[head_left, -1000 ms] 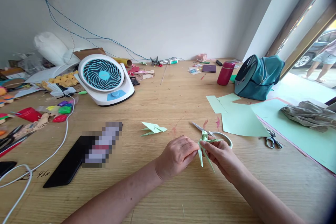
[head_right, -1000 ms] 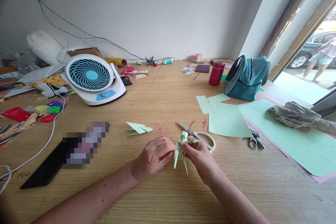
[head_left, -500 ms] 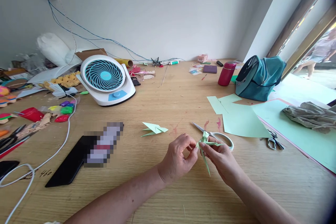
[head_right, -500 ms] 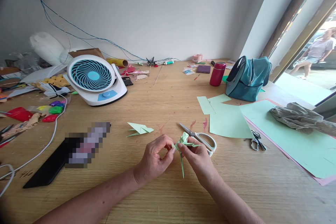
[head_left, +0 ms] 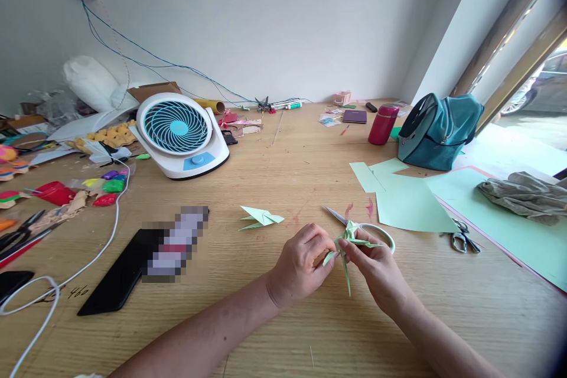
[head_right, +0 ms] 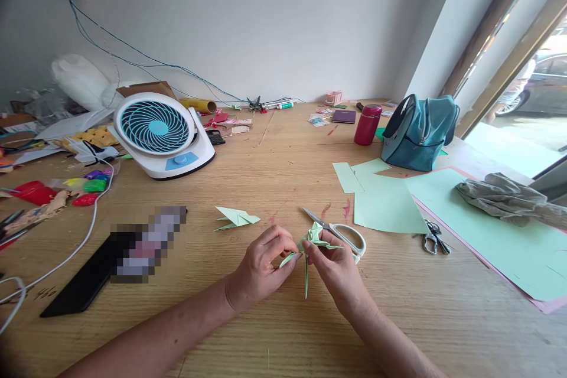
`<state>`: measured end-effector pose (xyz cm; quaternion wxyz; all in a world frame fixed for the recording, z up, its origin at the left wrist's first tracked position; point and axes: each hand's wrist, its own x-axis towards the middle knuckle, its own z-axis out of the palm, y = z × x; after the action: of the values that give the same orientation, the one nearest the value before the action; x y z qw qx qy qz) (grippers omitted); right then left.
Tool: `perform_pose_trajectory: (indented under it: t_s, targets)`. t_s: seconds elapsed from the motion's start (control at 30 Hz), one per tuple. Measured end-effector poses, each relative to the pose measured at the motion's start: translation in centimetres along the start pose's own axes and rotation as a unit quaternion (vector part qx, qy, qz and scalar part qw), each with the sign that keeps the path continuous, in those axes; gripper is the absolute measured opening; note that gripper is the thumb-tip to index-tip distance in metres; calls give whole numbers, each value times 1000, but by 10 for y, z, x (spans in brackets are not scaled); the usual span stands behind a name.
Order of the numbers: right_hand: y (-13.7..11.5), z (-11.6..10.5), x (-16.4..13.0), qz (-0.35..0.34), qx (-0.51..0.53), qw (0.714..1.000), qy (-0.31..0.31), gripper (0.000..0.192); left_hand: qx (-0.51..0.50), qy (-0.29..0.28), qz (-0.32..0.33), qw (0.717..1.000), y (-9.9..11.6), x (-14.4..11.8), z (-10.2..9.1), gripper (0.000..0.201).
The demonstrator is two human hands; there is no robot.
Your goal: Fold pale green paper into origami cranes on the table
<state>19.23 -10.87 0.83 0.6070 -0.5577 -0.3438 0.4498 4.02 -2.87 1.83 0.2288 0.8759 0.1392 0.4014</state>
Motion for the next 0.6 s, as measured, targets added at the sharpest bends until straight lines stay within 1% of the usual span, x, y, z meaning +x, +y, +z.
perform_pose_trajectory:
  t_s: [0.1,0.23,0.33,0.43,0.5,0.6]
  targets:
    - [-2,0,-1,-8,-2,1000,12,34,-74,13,-49,996,4,1,1,7]
    - [-4,-1,-1,-32,-18,999,13,29,-142,19,-126,982,9,3,3,7]
    - [-5,-1,-2,-44,-27,999,15,27,-189,19,-206,960,12,4,4,9]
    - [-5,-1,-3,-46,-43,998,13,26,-244,18,-272,931,12,3,5,15]
    - [-4,-1,-3,-46,-46,998,12,25,-272,16,-291,917,12,3,6,19]
    - [-4,-2,-2,-41,-41,998,12,27,-292,11,-298,909,11,2,5,23]
